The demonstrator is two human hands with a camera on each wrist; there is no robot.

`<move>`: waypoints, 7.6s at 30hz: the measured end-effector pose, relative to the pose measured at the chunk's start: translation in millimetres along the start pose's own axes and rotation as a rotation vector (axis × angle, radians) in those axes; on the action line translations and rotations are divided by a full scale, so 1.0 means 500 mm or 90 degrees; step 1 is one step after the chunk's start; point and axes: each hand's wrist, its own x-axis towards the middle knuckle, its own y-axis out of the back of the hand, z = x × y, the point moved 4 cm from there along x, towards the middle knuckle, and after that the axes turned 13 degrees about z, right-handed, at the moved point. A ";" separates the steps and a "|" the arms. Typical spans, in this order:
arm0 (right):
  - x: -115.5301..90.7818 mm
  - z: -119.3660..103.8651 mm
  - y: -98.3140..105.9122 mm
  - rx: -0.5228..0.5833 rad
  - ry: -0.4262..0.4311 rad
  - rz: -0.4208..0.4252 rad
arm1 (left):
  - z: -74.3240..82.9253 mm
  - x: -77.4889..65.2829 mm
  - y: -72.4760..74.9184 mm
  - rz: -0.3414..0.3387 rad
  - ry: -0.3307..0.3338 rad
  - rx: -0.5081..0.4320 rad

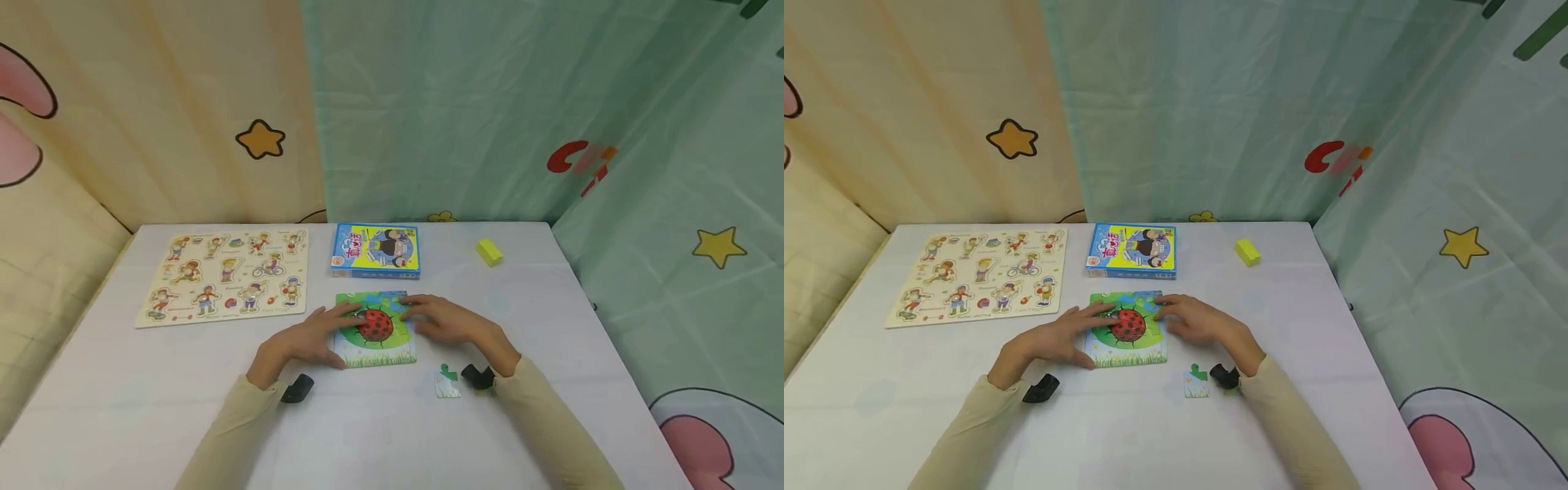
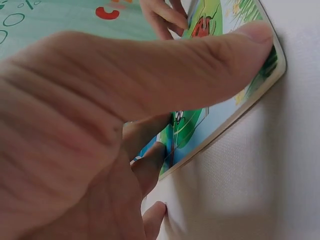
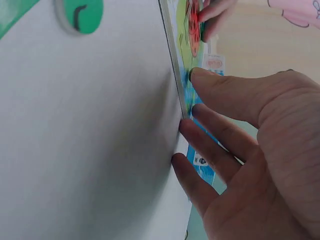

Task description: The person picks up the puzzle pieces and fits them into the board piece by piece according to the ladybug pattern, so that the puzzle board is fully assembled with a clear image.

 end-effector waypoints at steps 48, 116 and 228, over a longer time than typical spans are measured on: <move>-0.226 -0.060 0.000 -0.046 -0.121 0.056 | -0.006 -0.048 0.012 0.073 0.064 0.019; 0.041 -0.178 -0.100 -0.075 0.058 0.110 | 0.005 -0.054 0.012 0.147 0.108 0.073; -0.071 -0.123 -0.023 -0.021 0.002 0.142 | 0.020 -0.062 -0.016 0.263 -0.005 0.086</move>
